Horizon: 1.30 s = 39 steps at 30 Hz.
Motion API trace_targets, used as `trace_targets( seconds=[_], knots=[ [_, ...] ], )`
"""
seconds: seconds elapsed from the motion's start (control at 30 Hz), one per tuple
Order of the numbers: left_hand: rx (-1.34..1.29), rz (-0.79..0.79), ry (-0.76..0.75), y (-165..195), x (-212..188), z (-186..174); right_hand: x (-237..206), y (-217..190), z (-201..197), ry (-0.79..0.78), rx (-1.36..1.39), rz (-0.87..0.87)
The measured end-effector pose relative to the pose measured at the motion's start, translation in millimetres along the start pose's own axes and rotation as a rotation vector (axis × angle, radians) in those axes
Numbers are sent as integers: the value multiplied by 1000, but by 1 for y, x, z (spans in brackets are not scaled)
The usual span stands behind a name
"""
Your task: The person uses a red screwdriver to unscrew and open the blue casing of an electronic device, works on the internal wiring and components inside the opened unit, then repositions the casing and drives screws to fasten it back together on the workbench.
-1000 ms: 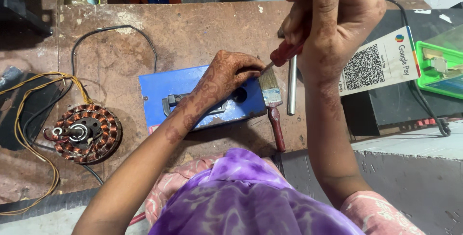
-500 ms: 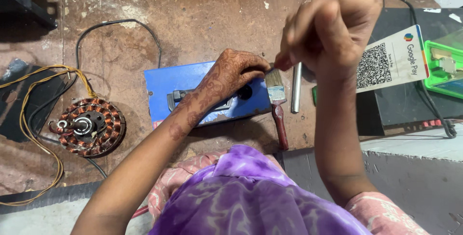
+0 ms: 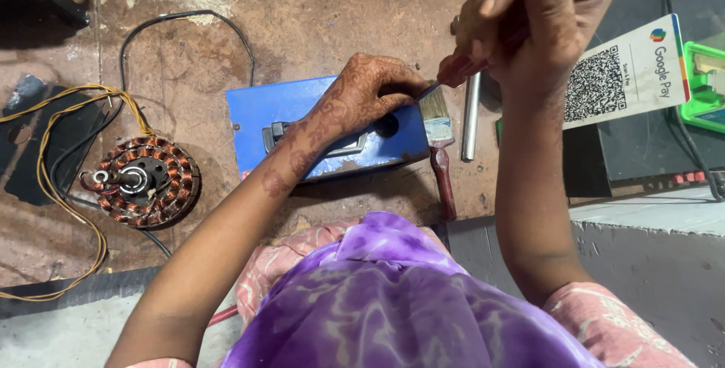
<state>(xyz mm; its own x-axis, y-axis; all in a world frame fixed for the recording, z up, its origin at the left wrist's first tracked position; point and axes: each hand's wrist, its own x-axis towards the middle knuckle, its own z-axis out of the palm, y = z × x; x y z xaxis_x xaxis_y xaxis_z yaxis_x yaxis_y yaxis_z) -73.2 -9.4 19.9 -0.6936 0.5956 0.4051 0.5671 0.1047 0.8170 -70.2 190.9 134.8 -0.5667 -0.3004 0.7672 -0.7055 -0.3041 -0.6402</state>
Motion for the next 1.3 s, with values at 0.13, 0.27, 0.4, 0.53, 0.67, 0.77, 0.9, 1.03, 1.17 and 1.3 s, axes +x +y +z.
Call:
trace_targets(
  seconds=[0.13,0.27,0.4,0.53,0.67,0.77,0.9,1.03,1.17,1.3],
  knots=[
    [17,-67,-25,5,0,-2,-2,-7,9,49,-39,21],
    [-39,-115,18,11,-1,-2,10,-6,12,48,-89,-27],
    [26,-162,-9,13,0,-1,14,-7,18,53,-151,-15],
    [20,-150,34,13,1,1,11,-11,20,72,-148,15],
    [87,-137,59,15,1,3,8,-12,20,97,-132,45],
    [127,-105,46,17,0,3,12,-12,20,92,-101,44],
    [104,-96,58,20,-2,4,22,-15,21,10,-98,73],
    [90,-158,79,21,-2,7,19,-12,36,167,-198,179],
    [101,-110,72,21,-4,6,-3,-4,56,435,-160,59],
    [66,-108,43,20,-5,2,-9,-1,57,343,-193,42]
  ],
)
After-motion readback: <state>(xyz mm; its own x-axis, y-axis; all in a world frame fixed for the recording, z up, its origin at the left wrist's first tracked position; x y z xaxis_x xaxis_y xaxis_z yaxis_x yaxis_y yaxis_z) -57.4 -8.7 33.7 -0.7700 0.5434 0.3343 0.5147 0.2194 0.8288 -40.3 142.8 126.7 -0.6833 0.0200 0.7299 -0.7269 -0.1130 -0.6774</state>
